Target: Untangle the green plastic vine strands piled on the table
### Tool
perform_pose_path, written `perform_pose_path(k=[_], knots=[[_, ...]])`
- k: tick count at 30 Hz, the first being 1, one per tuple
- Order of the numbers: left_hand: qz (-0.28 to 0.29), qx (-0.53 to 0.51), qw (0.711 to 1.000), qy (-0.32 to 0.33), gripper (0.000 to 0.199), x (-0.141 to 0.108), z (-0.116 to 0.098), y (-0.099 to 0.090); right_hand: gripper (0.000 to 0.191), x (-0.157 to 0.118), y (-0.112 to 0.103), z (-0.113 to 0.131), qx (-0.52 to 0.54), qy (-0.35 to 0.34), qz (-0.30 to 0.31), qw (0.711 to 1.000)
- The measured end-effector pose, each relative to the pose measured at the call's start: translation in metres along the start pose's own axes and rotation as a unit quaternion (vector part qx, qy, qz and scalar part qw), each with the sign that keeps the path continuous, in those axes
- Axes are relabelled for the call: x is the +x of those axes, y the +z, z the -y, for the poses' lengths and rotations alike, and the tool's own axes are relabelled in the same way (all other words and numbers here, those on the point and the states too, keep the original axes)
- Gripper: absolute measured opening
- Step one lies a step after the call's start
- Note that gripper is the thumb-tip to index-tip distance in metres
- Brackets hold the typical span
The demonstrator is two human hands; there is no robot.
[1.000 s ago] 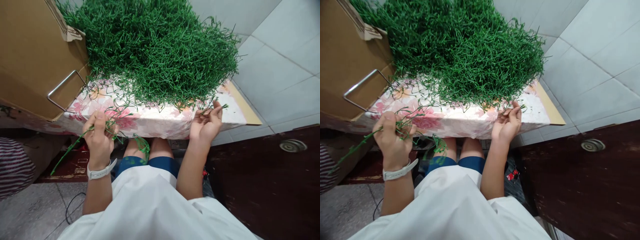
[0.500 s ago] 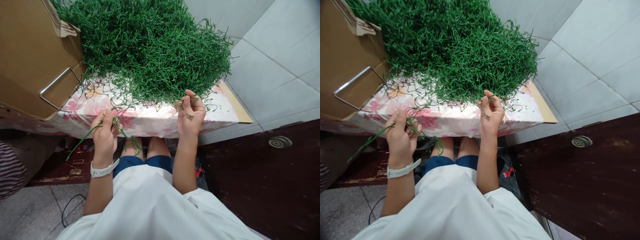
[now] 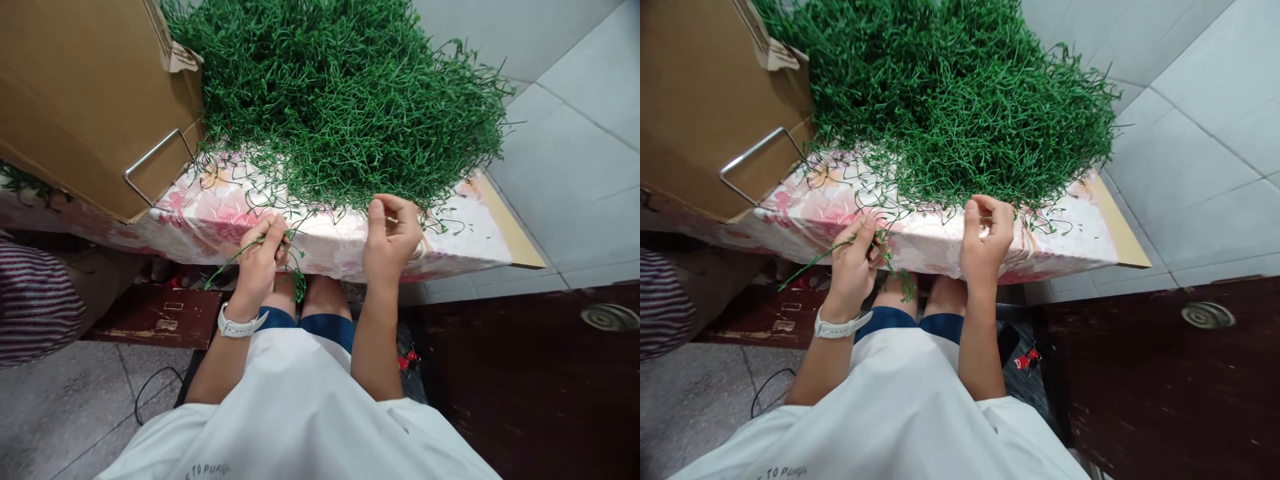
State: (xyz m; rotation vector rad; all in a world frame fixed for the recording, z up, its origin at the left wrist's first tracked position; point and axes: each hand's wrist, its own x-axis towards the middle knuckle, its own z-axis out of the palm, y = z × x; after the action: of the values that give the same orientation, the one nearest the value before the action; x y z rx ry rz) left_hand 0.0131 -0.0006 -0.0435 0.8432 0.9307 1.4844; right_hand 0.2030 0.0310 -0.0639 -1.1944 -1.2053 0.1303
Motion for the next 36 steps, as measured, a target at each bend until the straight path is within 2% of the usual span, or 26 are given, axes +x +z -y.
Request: perform_pose_path(k=[2,4,7,12,16,23,26,30,33,36], knots=[[0.009,0.006,1.000,-0.005,0.056,-0.001,0.002,0.002,0.027,-0.011,0.003,0.016,0.036,-0.003,0.040,0.999],[0.022,0.014,1.000,0.000,0.055,-0.001,0.004,0.004,0.031,-0.020,0.007,0.028,0.099,0.027,0.100,0.990],[0.056,0.043,0.997,0.019,0.054,-0.004,0.005,0.005,0.038,-0.027,0.012,0.040,0.206,0.095,0.196,0.954],[0.105,0.085,0.991,0.026,0.045,-0.007,0.005,0.004,0.037,-0.027,0.013,0.051,0.259,0.170,0.242,0.920],[0.097,0.060,0.993,0.020,0.040,-0.007,0.008,0.003,0.026,-0.028,0.010,0.051,0.281,0.180,0.234,0.913],[0.063,0.005,0.998,0.029,0.027,-0.003,0.014,0.005,0.021,-0.036,0.010,0.040,0.308,0.164,0.196,0.917],[0.056,0.011,0.998,0.031,0.026,-0.003,0.014,0.004,0.020,-0.037,0.009,0.039,0.308,0.151,0.199,0.918],[0.019,0.008,0.998,0.062,0.030,0.000,0.009,0.000,0.026,-0.035,0.009,0.035,0.311,0.154,0.193,0.918],[0.000,0.016,0.997,0.082,0.031,0.008,0.007,-0.005,0.029,-0.033,0.010,0.029,0.321,0.170,0.175,0.915],[-0.024,0.070,0.991,0.108,0.028,0.021,0.007,-0.007,0.029,-0.032,0.010,0.024,0.306,0.170,0.142,0.926]])
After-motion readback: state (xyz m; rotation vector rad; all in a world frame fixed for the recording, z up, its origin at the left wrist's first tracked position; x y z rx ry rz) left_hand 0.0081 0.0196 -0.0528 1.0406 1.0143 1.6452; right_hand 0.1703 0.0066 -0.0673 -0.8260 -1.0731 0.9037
